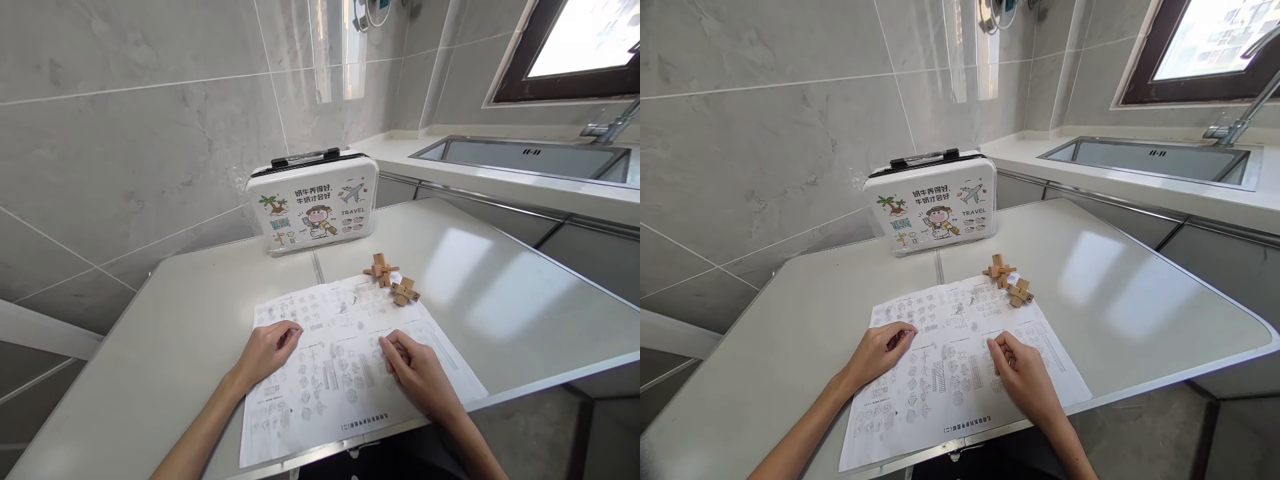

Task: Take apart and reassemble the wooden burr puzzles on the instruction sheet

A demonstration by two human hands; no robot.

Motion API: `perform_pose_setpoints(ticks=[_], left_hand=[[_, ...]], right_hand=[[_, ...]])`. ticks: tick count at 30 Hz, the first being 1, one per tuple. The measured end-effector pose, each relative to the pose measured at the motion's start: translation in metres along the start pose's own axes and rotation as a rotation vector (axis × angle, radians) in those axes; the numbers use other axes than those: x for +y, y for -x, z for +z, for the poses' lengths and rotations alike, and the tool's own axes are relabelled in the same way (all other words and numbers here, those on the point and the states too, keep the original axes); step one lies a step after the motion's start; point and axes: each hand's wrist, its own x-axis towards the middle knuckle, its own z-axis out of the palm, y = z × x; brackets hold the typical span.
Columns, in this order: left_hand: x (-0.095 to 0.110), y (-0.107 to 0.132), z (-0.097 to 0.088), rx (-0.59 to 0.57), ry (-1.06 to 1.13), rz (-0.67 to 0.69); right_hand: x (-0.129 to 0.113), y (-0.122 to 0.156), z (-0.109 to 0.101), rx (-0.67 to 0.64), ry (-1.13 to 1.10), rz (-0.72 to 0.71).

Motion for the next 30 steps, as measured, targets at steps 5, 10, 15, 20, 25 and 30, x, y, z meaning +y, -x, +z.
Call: perform_pose_setpoints(ticks=[5,10,15,20,25,30], left_hand=[[0.000,0.000,0.000,0.013,-0.004,0.006],[0.000,0.000,0.001,0.026,0.003,0.023],[-0.003,0.000,0.002,0.025,-0.004,0.042],[-0.006,0.002,0.004,0.022,0.003,0.041],[-0.007,0.002,0.004,0.009,0.005,0.023],[-0.006,0.001,0.003,0.017,0.001,0.029]], right_hand=[[-0.004,0.001,-0.001,-0.003,0.005,-0.010],[-0.007,0.001,-0.001,-0.001,0.033,-0.027],[-0.004,0.000,-0.001,-0.006,0.032,-0.024],[-0.004,-0.006,-0.004,-0.045,-0.030,0.045],[-0.014,-0.025,-0.011,-0.128,-0.133,0.097],[-0.032,-0.051,-0.011,-0.233,-0.349,0.159]])
